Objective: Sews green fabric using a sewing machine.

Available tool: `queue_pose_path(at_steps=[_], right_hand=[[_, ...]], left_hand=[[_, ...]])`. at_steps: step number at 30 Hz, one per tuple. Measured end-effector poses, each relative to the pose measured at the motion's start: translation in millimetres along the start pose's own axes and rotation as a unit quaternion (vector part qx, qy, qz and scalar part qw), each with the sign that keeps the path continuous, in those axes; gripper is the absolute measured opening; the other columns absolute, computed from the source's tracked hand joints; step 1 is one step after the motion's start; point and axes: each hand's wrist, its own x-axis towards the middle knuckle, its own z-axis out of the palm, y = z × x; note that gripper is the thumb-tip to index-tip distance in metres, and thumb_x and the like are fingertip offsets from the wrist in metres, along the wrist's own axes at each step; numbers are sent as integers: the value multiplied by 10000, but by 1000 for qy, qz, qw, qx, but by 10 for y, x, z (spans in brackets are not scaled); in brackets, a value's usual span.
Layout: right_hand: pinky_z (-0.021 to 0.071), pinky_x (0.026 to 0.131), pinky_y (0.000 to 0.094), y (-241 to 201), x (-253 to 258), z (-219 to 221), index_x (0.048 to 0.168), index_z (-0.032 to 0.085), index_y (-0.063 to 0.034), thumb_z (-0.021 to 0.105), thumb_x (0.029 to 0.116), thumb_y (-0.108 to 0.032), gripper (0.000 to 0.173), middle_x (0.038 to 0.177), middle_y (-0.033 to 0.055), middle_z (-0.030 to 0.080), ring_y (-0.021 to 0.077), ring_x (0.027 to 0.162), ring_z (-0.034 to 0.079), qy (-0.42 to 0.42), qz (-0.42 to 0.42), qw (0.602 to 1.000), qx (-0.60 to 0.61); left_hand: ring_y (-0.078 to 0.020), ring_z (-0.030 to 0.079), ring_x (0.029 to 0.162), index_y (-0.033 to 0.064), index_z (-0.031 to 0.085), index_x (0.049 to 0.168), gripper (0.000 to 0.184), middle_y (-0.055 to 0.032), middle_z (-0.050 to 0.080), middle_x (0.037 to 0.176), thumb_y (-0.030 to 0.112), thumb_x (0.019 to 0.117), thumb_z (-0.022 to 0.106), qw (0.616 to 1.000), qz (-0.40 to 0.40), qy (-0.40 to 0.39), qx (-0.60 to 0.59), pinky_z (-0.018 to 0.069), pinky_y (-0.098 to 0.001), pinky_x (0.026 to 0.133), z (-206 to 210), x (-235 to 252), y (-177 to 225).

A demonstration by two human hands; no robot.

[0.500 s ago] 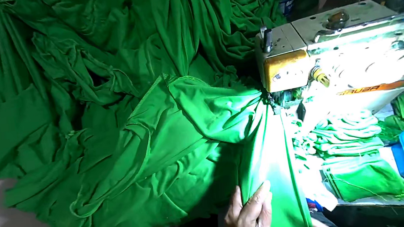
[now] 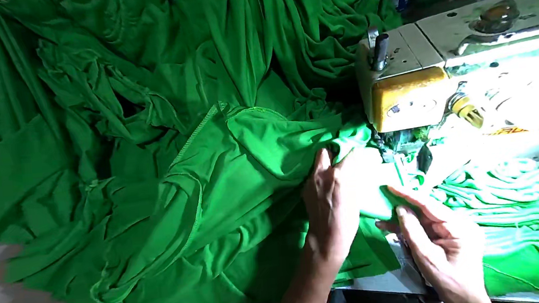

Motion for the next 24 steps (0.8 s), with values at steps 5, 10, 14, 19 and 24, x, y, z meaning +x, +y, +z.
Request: queue_pose_path(at_steps=[5,10,14,19,24], right_hand=[[601,687,160,53,152,41,1212,673,75,499,986,-91,330,914,55,744,-17,741,699,11,1,995,-99],[594,644,158,-5,99,-10,1231,648,85,487,990,-66,327,898,34,733,-18,701,688,-3,20,997,-72],[583,620,148,-20,-60,-42,1048,682,31,549,1007,-101,192,797,-50,705,-34,676,669,-17,37,999,-17],[612,750,196,-64,-35,133,1134,659,4,501,1035,-113,220,932,-20,732,29,815,717,-86,172,977,87],[503,552,147,-164,63,320,845,626,-101,525,990,18,213,654,-81,632,-12,561,584,2,265,948,175]], left_hand=[[-356,675,949,71,765,1119,227,-221,657,1117,178,1040,582,997,-29,-78,-1,558,-503,775,73,510,-78],[-341,653,1121,12,755,1127,223,-225,691,1149,107,1008,593,996,-46,-41,-56,494,-463,1000,121,911,-277],[-215,661,1001,-18,704,1177,227,-155,691,1064,60,1034,545,970,-143,54,-188,529,-348,899,-267,218,-363],[-54,647,1086,-98,623,1268,321,-146,682,1239,72,1014,525,902,-231,105,-350,527,-235,933,-325,-786,-323],[-20,650,887,-140,605,1246,329,-173,648,1193,12,956,568,896,-220,121,-366,545,-152,723,-229,-984,-256]])
